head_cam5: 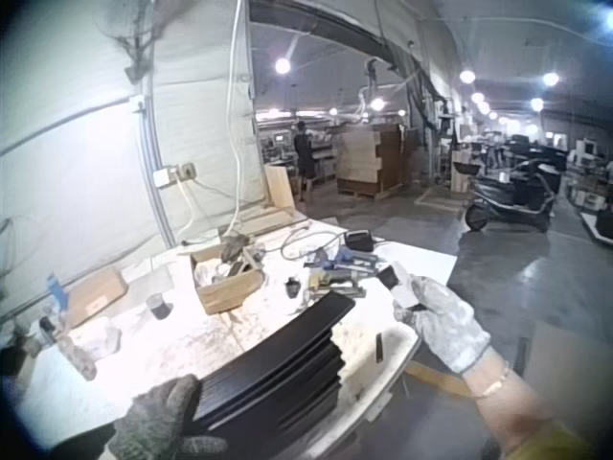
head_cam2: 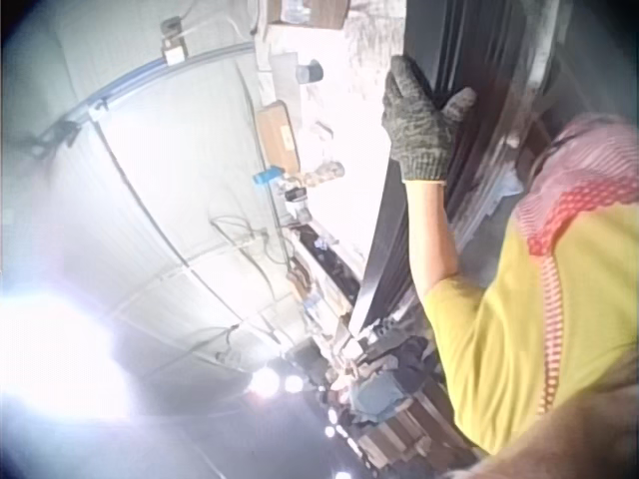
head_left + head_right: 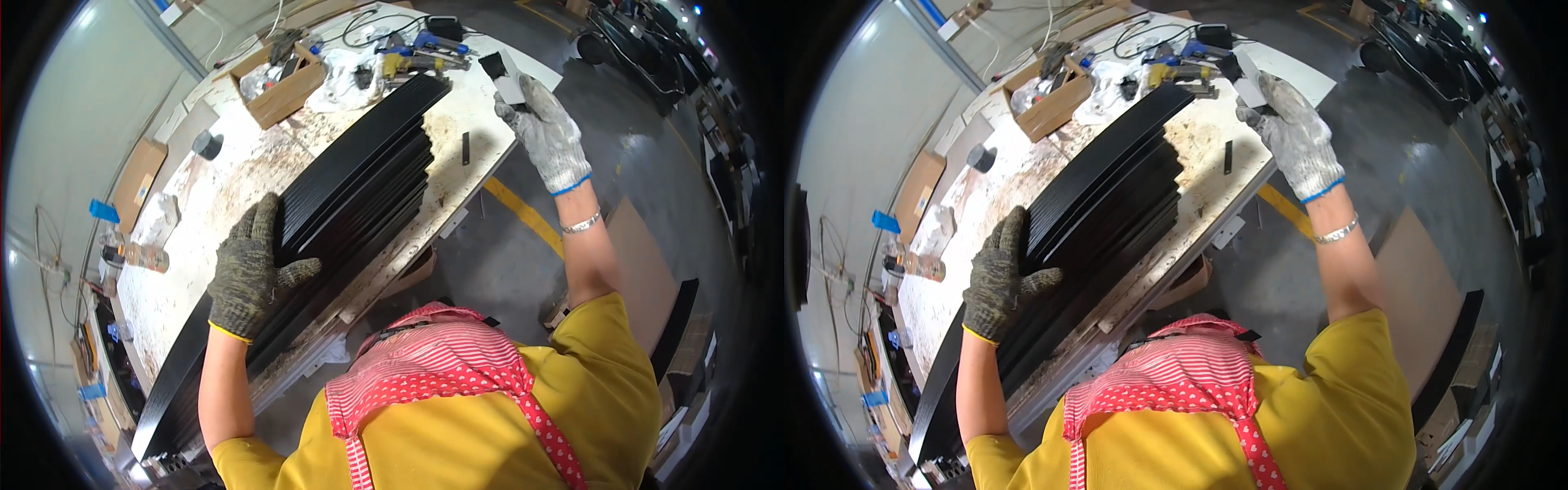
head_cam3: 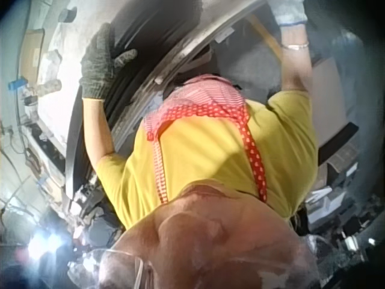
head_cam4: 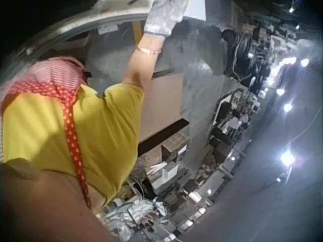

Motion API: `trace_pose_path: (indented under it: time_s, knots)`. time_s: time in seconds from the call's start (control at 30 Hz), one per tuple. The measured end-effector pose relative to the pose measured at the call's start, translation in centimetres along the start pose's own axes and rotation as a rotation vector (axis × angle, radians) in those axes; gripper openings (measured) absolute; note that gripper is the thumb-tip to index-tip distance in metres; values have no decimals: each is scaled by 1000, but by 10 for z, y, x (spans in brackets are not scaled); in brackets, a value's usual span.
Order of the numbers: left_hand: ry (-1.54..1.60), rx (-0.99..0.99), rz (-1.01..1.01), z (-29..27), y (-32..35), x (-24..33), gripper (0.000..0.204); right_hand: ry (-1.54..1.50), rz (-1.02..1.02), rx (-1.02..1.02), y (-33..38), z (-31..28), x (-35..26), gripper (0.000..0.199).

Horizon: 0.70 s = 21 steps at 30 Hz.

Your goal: The person sands and wipes down the surfaces and edges of stacked black panels using a sanding block by hand.

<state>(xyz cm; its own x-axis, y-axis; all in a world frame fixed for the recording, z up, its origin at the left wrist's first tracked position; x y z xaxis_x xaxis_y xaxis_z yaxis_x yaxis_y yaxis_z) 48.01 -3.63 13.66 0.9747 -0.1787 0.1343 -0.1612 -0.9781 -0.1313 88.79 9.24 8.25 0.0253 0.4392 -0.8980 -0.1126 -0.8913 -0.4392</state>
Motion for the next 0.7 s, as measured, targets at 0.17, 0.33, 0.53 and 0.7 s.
trace_pose_path:
  time_s: [0.17, 0.33, 0.53, 0.7]
  knots:
    - [129, 33, -63, 8, -6, -14, 79, -384, 284, -101, -33, 0, 10, 40]
    - [146, 61, -85, 7, -3, -12, 74, 103, 216, -279, -82, 16, 28, 41]
    - [160, 37, -152, 8, -4, -10, 76, 6, 217, -383, -104, 35, 45, 31]
    - [192, 46, -187, 7, -3, -10, 78, -88, 93, -554, -100, 3, 50, 27]
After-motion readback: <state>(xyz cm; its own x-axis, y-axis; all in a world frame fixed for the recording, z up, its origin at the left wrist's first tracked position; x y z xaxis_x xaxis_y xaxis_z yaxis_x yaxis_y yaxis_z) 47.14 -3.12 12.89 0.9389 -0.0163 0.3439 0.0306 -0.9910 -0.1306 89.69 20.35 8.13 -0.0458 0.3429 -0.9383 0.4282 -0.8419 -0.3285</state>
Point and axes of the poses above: each hand's wrist, its own y-axis away from the middle knuckle, its own z-axis out of the palm, x = y × z, the point moved 2 cm from there along -y, towards the middle knuckle, and after that the axes turned 3 degrees about x, right-handed, at the moved point
